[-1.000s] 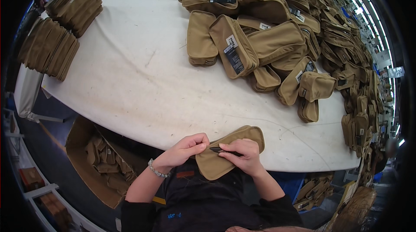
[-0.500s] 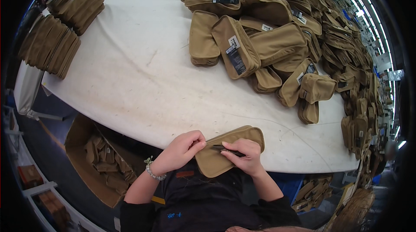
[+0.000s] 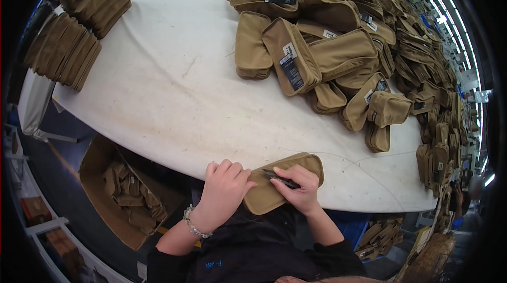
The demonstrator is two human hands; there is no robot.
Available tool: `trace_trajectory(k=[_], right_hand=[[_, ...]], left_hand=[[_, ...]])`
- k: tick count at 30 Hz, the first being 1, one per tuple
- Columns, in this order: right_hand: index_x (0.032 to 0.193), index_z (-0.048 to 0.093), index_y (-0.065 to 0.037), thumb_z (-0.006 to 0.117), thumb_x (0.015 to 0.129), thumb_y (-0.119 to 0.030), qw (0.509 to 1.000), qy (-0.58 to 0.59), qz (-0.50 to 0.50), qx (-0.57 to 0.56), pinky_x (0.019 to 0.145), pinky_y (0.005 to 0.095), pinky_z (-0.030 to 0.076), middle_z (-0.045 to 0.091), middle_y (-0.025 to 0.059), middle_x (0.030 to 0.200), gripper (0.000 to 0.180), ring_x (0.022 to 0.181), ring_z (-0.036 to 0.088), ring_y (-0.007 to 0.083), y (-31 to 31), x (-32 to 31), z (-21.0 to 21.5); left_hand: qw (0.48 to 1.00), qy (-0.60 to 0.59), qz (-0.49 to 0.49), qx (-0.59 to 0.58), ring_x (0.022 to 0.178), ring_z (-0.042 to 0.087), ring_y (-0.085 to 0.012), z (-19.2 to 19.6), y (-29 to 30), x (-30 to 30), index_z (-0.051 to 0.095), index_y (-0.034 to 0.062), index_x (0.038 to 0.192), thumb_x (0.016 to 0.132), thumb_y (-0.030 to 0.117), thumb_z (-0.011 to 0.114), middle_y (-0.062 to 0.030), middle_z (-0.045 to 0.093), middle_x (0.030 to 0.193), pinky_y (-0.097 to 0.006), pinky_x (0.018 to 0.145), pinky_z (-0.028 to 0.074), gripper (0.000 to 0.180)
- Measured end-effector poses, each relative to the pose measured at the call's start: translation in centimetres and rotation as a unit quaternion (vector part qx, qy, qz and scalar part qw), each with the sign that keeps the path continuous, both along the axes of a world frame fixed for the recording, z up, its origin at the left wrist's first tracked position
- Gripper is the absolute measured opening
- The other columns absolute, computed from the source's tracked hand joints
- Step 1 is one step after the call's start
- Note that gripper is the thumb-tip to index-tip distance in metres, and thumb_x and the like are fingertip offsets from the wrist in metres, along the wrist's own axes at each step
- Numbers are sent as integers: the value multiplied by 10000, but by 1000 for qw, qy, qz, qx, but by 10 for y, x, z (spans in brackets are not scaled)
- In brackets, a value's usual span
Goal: Trimming excess threads and cleaning leather pouches with a pair of snips.
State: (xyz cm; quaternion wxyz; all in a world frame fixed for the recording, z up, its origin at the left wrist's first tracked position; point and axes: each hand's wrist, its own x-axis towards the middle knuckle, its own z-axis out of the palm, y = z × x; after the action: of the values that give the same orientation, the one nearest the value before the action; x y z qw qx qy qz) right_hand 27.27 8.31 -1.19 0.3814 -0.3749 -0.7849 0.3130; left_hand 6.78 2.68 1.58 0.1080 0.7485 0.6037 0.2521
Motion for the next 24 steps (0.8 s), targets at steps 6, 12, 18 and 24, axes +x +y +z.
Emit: trace_trajectory(k=[6, 12, 18, 24], right_hand=[[955, 727, 12, 800, 703, 7, 999, -19, 14, -36, 555, 250, 448, 639, 81, 731, 263, 610, 594, 151, -2, 0, -1], [936, 729, 11, 798, 700, 6, 999, -20, 8, -31, 550, 250, 446, 638, 78, 724, 246, 605, 593, 151, -2, -1, -1], [918, 739, -18, 805, 680, -43, 1000, -21, 18, -12, 526, 259, 423, 646, 70, 685, 248, 547, 582, 161, 0, 0, -1], [881, 734, -77, 824, 692, -133, 999, -33, 26, 9, 466, 273, 363, 622, 27, 633, 216, 472, 532, 150, -2, 2, 5]], left_hand=[[995, -51, -20, -82, 835, 537, -203, -8, 5, -8, 671, 81, 872, 774, 256, 742, -9, 598, 827, -343, 761, 357, 212], [982, -126, -53, -129, 850, 534, -204, -14, 10, -12, 649, 84, 829, 790, 221, 728, -21, 589, 817, -353, 779, 345, 163], [983, -146, -15, -112, 850, 528, -207, -14, 2, -3, 638, 86, 835, 798, 176, 704, -21, 586, 819, -350, 801, 306, 117], [985, -153, 37, -76, 842, 524, -201, -17, -6, 8, 627, 95, 835, 782, 136, 697, -7, 587, 825, -361, 799, 296, 96]])
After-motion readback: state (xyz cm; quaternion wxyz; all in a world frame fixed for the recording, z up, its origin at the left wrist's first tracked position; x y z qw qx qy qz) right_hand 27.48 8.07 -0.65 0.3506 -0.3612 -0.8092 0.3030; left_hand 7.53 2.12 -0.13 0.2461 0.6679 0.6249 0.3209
